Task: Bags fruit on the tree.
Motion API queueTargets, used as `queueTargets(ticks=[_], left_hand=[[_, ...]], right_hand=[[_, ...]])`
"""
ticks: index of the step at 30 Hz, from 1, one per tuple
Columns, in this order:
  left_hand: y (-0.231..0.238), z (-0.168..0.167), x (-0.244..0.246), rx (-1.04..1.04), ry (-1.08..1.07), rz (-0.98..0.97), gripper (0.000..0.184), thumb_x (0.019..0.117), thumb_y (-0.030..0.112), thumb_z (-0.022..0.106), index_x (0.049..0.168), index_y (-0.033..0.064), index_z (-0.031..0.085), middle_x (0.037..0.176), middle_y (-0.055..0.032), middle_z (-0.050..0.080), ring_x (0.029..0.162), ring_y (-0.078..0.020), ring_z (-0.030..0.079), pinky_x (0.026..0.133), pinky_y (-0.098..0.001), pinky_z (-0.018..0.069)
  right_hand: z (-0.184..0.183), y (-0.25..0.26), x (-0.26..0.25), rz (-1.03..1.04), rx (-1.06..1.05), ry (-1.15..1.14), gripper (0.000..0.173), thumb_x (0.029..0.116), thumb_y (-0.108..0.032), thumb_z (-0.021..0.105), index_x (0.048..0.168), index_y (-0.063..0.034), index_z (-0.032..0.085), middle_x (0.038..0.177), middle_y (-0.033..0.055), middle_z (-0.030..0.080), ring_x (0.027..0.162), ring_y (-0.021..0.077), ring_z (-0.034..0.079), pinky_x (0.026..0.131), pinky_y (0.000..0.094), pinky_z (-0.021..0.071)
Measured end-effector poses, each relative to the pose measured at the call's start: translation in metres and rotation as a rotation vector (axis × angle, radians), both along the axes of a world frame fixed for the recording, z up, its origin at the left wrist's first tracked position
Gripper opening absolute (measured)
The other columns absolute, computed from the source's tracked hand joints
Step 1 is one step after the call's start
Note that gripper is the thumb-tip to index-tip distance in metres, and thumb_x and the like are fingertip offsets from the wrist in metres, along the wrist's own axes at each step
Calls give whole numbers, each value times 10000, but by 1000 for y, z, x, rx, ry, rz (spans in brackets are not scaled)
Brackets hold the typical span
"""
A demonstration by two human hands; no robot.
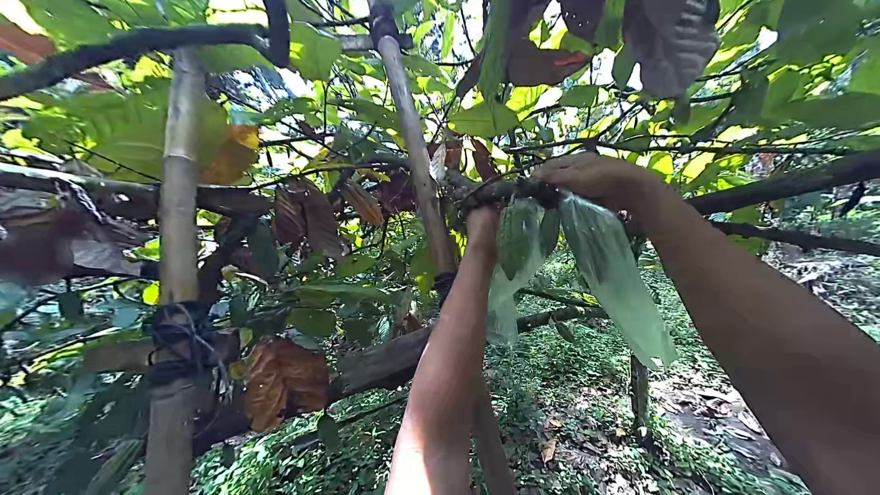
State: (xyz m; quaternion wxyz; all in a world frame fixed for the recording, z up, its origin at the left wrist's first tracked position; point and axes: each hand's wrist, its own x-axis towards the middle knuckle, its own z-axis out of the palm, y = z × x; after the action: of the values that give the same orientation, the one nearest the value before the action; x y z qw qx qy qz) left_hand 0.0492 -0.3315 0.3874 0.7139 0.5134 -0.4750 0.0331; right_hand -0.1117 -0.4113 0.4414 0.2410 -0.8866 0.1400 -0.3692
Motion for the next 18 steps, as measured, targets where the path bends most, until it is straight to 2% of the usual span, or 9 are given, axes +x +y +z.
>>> queueTargets(ticks=[2,3,6,7,9,12,16,18], left_hand=[[8,2,-7,-12,-9,9,398,1062,68,484,1428,-88,469,1445,-265,512,1327,-281,495,1125,-409,371],[9,2,-9,-30,-11,-2,394,1064,52,469,1429,-98,460,1449,-264,505,1322,-267,492,1126,-387,366],[4,3,-7,-88,-18,18,337,1056,53,502,1365,-81,528,1362,-229,569,1215,-220,536,1062,-352,406],[3,4,-5,-72,-29,43,349,1057,61,508,1375,-81,525,1380,-243,563,1247,-252,532,1080,-383,396],[-3,3,2,-31,-62,83,397,1065,66,490,1430,-87,469,1438,-270,520,1327,-303,498,1127,-425,368],[-5,2,3,0,-59,122,400,1065,79,495,1431,-81,469,1424,-265,532,1317,-305,507,1119,-429,376],[-1,-1,2,-1,-16,94,369,1052,81,502,1385,-80,498,1365,-258,555,1251,-294,529,1072,-442,403],[2,-2,-1,-4,6,82,390,1043,90,528,1393,-78,493,1368,-261,556,1253,-298,534,1072,-451,402]], right_hand=[[1,-4,1,3,18,-5,374,1088,-313,470,1338,-76,615,1219,133,645,1046,209,629,905,452,520],[2,-4,2,-13,36,-7,381,1082,-328,487,1321,-66,626,1190,136,653,1012,209,631,881,448,523],[3,3,4,-146,41,6,566,1065,-518,450,1183,-6,661,1046,172,659,921,267,631,833,513,509],[3,5,5,-194,37,26,649,1056,-582,407,1168,6,659,1058,196,660,949,299,640,850,545,507],[3,6,5,-242,31,75,763,1041,-650,346,1227,26,646,1172,254,651,1086,373,635,942,614,475],[4,-4,9,-239,-48,104,792,1046,-658,285,1147,25,672,1113,243,673,1034,369,651,908,611,482],[4,0,9,-190,-49,107,752,1059,-622,296,1208,10,677,1151,234,672,1079,352,641,956,604,468],[4,-4,11,-171,-10,124,742,1057,-626,279,1212,-16,674,1116,186,683,1027,294,654,926,548,494]])
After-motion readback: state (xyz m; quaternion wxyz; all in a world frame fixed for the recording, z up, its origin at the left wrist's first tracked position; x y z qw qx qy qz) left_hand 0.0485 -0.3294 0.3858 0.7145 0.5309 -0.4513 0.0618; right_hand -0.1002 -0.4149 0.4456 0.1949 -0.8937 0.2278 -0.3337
